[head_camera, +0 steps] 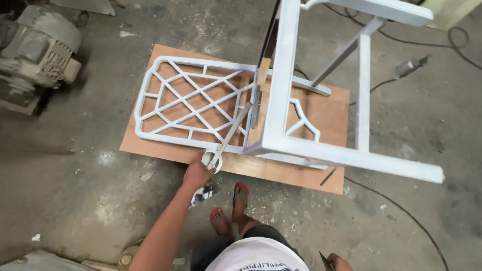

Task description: Applying wood putty to the joints of a chair frame and smoothing it with a putty knife and sandpaper.

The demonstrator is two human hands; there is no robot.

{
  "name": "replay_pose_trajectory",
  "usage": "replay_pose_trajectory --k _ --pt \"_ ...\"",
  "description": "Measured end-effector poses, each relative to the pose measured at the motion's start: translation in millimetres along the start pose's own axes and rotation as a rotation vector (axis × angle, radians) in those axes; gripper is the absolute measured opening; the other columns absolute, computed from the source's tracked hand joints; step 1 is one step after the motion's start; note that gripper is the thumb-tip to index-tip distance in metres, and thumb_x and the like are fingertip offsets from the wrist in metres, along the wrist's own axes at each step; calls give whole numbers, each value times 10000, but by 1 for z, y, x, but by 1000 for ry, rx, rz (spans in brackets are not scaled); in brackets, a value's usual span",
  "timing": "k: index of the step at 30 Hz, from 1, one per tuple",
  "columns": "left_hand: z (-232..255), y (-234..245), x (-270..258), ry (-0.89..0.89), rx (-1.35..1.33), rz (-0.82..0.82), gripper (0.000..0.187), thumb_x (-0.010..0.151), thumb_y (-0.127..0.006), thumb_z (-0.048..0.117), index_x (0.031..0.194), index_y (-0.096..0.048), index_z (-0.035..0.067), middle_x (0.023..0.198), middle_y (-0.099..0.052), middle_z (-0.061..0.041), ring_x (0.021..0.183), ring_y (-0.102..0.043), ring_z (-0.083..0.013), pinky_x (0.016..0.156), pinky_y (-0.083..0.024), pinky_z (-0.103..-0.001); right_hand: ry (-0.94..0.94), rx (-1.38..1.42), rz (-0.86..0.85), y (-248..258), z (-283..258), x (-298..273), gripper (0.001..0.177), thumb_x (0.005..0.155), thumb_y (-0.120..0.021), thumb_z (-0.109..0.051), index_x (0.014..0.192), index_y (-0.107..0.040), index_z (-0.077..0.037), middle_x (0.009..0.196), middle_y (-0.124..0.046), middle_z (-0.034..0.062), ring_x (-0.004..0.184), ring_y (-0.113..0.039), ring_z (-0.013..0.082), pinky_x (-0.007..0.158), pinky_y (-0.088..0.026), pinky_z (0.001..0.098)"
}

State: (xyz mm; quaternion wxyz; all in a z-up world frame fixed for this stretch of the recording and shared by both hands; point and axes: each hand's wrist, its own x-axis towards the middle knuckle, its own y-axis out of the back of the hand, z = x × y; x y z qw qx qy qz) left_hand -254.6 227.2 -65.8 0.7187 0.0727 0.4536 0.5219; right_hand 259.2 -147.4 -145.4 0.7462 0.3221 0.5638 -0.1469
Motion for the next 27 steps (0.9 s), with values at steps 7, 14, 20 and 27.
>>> replay_pose_trajectory --k 7,14,20,27 --pt "31 -8 41 58 120 -83 736 867 -754 425 1521 -492 210 933 -776 -105 861 -723 -292 697 -545 -471 323 270 320 59 -69 38 185 707 -681 -258 829 -636 -127 803 -709 115 730 -656 249 702 -505 393" --pt "38 -27 57 44 160 -65 640 863 -705 402 1448 -528 209 1004 -742 -114 996 -684 -347 789 -521 -502 402 812 203 91 -123 2 115 717 -689 -61 764 -597 -113 750 -622 64 715 -570 193 658 -458 358" --pt "17 -32 76 -128 287 -32 368 975 -583 387 1202 -639 102 678 -674 -91 725 -648 -336 588 -459 -501 199 1308 54 104 -145 -30 479 770 -820 31 1193 -602 -23 1083 -697 146 900 -660 275 748 -524 385" --pt "14 1 81 -218 134 -44 376 947 -547 221 1229 -730 53 954 -762 -246 984 -707 -462 871 -550 -557 313 1520 231 81 -167 -59 275 765 -812 85 1001 -670 79 1060 -587 208 825 -668 352 734 -594 479"
